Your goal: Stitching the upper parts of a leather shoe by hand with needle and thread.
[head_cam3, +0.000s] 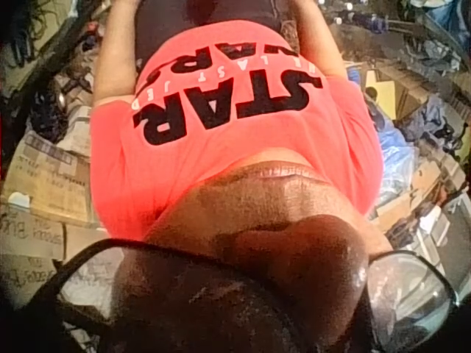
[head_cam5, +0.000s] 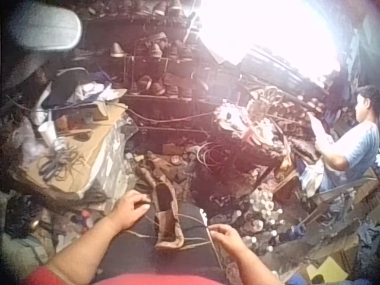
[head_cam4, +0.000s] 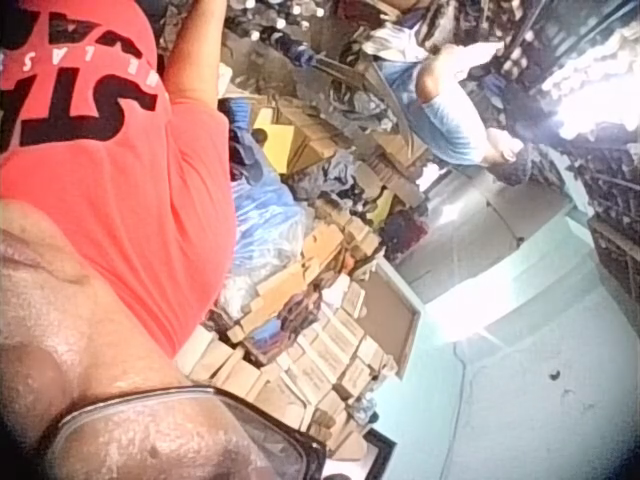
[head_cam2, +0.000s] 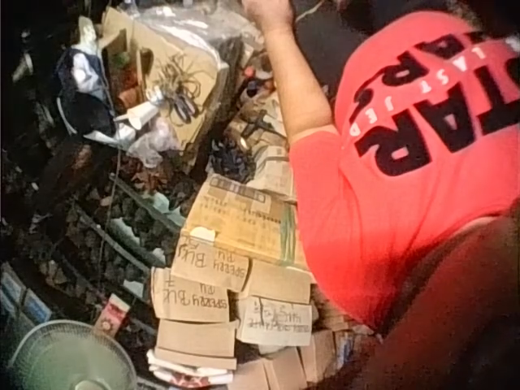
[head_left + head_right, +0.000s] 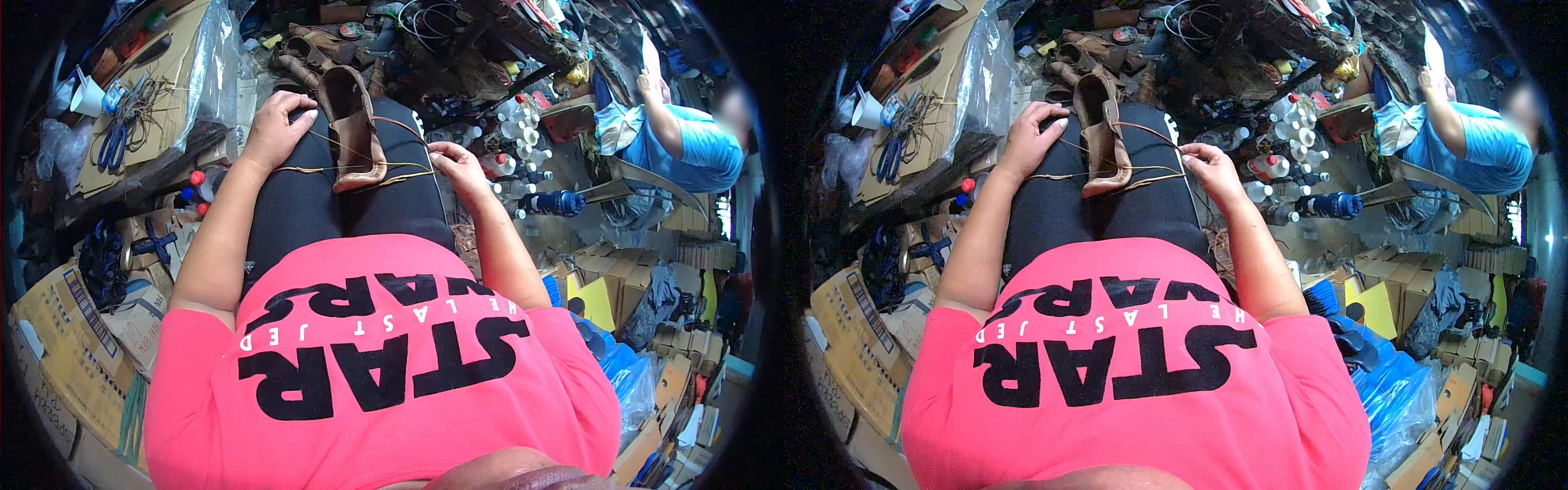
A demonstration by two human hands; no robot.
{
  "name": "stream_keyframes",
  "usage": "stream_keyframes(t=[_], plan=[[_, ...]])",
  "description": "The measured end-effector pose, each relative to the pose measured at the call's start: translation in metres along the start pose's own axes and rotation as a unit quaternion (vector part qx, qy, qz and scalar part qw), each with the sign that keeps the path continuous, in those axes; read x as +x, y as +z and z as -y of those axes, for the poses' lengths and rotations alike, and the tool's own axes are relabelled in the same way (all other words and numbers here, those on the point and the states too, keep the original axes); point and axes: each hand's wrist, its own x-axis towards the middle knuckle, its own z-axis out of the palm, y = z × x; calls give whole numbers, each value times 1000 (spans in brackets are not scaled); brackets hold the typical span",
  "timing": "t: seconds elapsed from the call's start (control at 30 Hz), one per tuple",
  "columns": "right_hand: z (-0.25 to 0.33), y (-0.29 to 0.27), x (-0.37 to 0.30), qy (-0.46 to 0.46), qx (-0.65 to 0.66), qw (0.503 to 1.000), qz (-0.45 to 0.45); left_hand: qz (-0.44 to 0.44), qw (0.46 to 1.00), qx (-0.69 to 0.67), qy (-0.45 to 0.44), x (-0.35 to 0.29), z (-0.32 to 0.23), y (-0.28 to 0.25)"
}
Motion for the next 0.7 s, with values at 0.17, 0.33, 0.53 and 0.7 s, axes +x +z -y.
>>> stream_keyframes(t=[0.17, 0.33, 0.53, 0.7], plan=[[-1, -23, 5, -42, -74, 995, -50, -2, 1000, -4, -2, 1, 0, 1], [23, -45, 1, -14, 16, 995, -101, 23, 999, -18, -46, 1, 4, -1], [22, -22, -3, -140, -28, 983, -114, -109, 971, 180, 116, -2, -20, -8], [50, 28, -27, -238, -151, 958, -61, -66, 990, 53, 117, 6, -41, -11]])
